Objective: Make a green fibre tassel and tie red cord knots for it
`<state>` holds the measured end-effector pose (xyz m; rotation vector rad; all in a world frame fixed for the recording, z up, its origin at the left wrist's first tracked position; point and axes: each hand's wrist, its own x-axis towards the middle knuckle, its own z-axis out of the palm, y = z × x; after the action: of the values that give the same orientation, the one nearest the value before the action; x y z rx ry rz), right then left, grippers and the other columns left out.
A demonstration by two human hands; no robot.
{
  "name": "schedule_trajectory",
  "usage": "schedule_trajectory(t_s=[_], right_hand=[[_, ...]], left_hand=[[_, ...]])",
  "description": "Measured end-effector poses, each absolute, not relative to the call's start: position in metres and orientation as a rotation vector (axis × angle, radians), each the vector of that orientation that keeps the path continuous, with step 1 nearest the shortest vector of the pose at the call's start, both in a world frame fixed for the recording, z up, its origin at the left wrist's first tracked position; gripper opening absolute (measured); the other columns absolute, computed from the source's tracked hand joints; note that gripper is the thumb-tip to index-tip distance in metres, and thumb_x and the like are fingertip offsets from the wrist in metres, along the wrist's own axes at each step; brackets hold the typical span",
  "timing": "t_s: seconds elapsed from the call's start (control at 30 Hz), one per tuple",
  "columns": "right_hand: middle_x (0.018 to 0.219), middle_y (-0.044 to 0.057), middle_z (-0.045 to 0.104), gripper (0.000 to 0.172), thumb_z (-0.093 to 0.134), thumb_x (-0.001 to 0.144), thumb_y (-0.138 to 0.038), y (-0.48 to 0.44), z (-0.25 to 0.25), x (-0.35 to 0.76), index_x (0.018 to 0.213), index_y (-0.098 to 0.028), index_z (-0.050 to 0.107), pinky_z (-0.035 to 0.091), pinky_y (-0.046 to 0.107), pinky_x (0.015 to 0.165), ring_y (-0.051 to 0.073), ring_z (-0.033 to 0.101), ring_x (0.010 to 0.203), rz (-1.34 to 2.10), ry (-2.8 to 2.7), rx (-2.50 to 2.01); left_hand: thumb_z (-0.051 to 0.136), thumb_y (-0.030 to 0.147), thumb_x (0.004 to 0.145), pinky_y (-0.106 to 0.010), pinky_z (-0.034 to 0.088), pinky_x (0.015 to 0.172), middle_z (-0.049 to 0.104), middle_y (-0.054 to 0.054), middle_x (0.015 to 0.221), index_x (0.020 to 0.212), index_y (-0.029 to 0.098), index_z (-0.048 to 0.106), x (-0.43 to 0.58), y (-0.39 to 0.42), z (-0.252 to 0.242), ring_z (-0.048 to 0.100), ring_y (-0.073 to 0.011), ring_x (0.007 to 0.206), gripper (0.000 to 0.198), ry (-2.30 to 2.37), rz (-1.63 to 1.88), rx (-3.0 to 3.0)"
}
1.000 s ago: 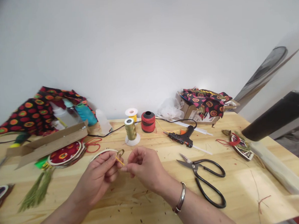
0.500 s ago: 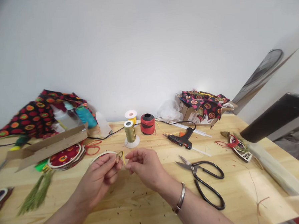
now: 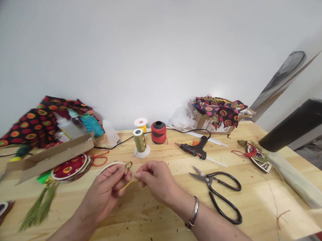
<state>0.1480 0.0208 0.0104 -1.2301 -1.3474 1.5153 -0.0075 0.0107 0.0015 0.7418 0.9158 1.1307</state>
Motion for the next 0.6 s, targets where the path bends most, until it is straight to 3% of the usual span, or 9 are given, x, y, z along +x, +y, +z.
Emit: schedule_trajectory(t_s=[0.23, 0.6], right_hand=[[0.050, -0.003, 0.052, 0.015, 0.059, 0.071, -0.022, 0.0250, 0.0080, 0.1492, 0.058, -0.015, 0.057, 0.031, 0.020, 0.046, 0.006, 0.042, 0.045, 1.448, -1.355, -1.213], [0.048, -0.003, 0.048, 0.027, 0.068, 0.066, -0.035, 0.0187, 0.0042, 0.1422, 0.055, -0.012, 0.060, 0.025, 0.021, 0.047, 0.006, 0.034, 0.045, 1.694, -1.076, -1.041]], left_hand=[[0.063, 0.026, 0.078, -0.014, 0.018, 0.038, 0.055, 0.001, 0.059, 0.063, 0.012, 0.058, -0.0062, 0.0096, 0.0032, 0.022, -0.0009, 0.041, 0.021, 0.873, 1.082, 0.751], [0.064, 0.025, 0.077, -0.014, 0.018, 0.038, 0.059, 0.000, 0.059, 0.066, 0.013, 0.056, -0.0051, 0.0086, -0.0020, 0.024, -0.0006, 0.040, 0.018, 0.853, 1.055, 0.716]])
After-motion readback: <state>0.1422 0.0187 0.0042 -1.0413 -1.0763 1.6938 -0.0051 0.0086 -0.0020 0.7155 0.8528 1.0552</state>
